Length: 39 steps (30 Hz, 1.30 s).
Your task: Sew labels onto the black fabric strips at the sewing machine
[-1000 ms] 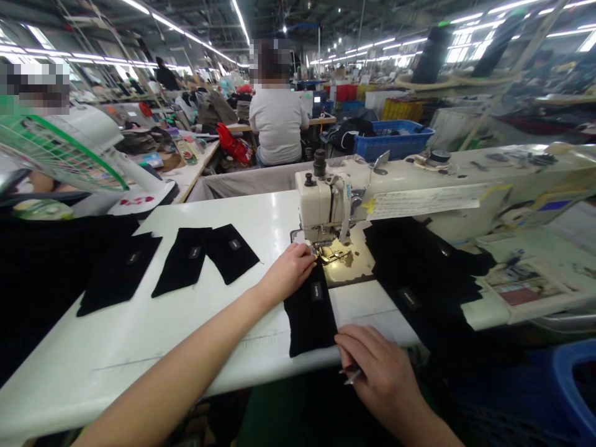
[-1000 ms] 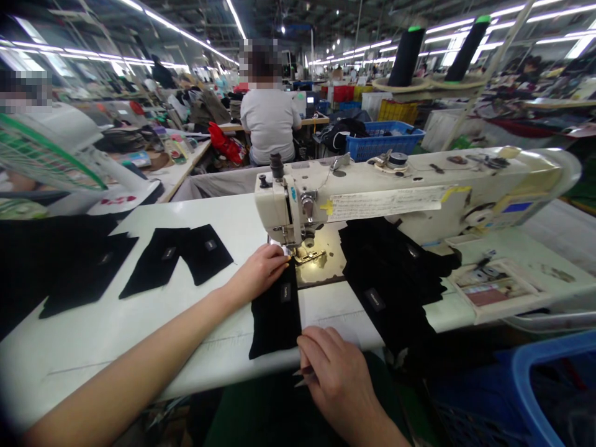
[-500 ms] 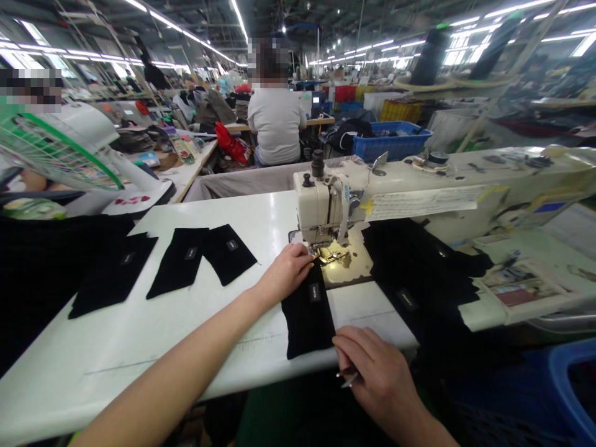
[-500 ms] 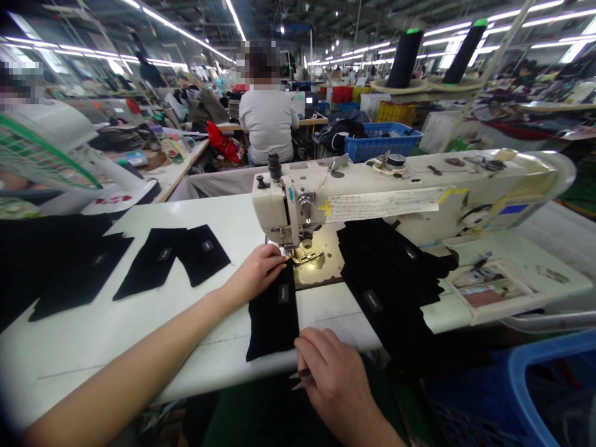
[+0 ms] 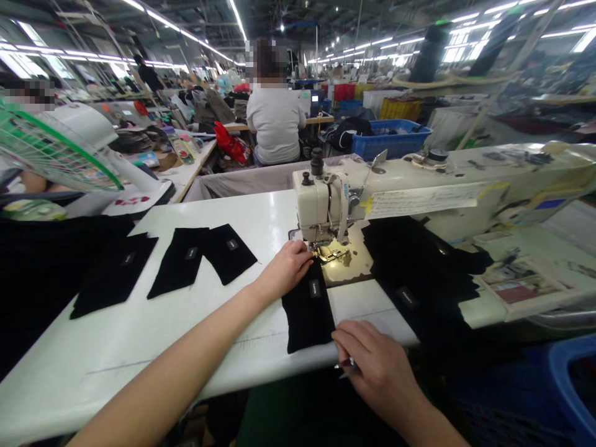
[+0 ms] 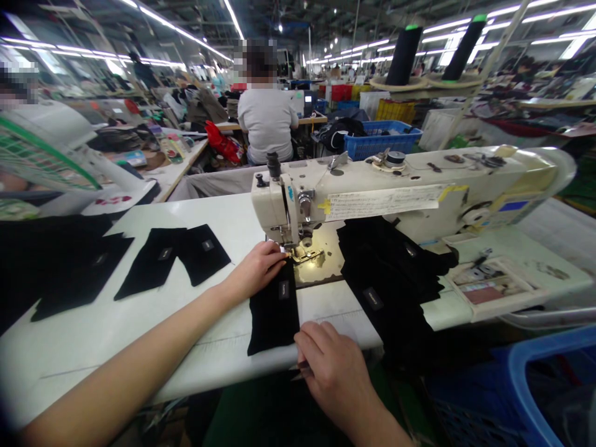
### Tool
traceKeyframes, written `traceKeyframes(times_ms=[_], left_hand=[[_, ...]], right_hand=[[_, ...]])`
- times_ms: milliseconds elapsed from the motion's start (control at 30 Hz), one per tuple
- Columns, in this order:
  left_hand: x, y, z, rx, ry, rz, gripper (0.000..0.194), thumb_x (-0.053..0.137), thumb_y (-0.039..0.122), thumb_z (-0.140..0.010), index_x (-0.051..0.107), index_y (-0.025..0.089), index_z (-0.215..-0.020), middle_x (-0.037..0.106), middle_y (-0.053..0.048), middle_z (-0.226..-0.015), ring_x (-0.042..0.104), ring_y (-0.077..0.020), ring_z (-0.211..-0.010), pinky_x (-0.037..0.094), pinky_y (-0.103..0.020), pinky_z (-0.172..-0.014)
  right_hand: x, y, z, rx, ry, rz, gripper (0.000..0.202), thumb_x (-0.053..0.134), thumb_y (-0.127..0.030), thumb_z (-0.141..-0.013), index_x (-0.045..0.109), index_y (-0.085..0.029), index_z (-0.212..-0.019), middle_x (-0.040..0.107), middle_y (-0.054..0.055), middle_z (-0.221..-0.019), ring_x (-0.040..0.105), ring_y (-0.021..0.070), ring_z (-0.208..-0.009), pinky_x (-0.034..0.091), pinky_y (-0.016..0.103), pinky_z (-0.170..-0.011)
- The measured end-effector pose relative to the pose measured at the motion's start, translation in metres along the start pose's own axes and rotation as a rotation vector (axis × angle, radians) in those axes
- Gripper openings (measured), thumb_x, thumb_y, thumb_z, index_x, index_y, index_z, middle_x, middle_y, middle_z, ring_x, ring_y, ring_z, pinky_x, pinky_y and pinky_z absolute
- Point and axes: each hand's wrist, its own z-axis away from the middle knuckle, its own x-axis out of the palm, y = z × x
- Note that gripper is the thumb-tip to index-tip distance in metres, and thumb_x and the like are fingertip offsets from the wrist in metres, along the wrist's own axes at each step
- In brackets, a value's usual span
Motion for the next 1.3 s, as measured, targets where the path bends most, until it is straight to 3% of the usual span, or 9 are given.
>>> traceKeyframes(times_ms=[300,433,533,667,833,1300], left_hand=[[-0.005,0.006,0.007,-0.010,-0.018,0.008,0.025,0.049,0.015,-0.098,0.068,0.011,-0.114,0.060,-0.014,-0.105,0.056,-0.0250,-0.096,0.054,-0.042,-0.087],[-0.018,0.043,0.029,0.042,-0.012,0.090,0.022,0.049,0.018,-0.099,0.068,0.011,-0.109,0.062,-0.015,-0.114,0.059,-0.0245,-0.102,0.055,-0.040,-0.089],[-0.029,0.080,0.051,0.179,-0.128,0.176,0.019,0.052,0.024,-0.098,0.069,0.015,-0.098,0.066,-0.010,-0.102,0.061,-0.0219,-0.094,0.056,-0.036,-0.082],[-0.034,0.105,0.071,0.236,-0.171,0.133,0.021,0.048,0.020,-0.099,0.066,0.012,-0.106,0.068,-0.011,-0.099,0.063,-0.0234,-0.098,0.058,-0.036,-0.082],[-0.032,0.101,0.075,0.273,-0.116,0.105,0.025,0.045,0.018,-0.099,0.063,0.010,-0.116,0.069,-0.013,-0.107,0.063,-0.0261,-0.106,0.060,-0.038,-0.086],[-0.031,0.090,0.064,0.225,-0.155,0.121,0.024,0.048,0.022,-0.100,0.063,0.011,-0.116,0.068,-0.014,-0.112,0.062,-0.0275,-0.112,0.059,-0.041,-0.093]], right_hand=[[0.000,-0.001,0.002,0.000,-0.027,0.046,0.039,0.045,0.001,-0.078,0.063,-0.018,-0.106,0.067,0.006,-0.100,0.060,0.0203,-0.083,0.042,0.030,-0.065],[-0.002,0.000,0.004,-0.021,-0.022,0.089,0.038,0.046,-0.001,-0.081,0.063,-0.016,-0.111,0.067,0.008,-0.102,0.061,0.0207,-0.083,0.042,0.029,-0.062],[-0.002,0.002,0.006,-0.043,-0.016,0.115,0.037,0.047,-0.003,-0.083,0.063,-0.015,-0.113,0.067,0.010,-0.104,0.061,0.0215,-0.085,0.043,0.029,-0.062],[-0.002,0.003,0.006,-0.060,-0.020,0.130,0.045,0.046,-0.001,-0.076,0.063,-0.015,-0.115,0.067,0.010,-0.105,0.062,0.0225,-0.087,0.044,0.030,-0.062],[-0.001,0.004,0.004,-0.031,-0.048,0.114,0.041,0.047,-0.002,-0.077,0.064,-0.016,-0.113,0.066,0.009,-0.104,0.062,0.0227,-0.088,0.044,0.031,-0.061],[-0.003,0.007,-0.018,0.068,-0.126,0.141,0.038,0.054,0.000,-0.073,0.065,-0.019,-0.104,0.064,0.005,-0.100,0.059,0.0215,-0.089,0.046,0.031,-0.067]])
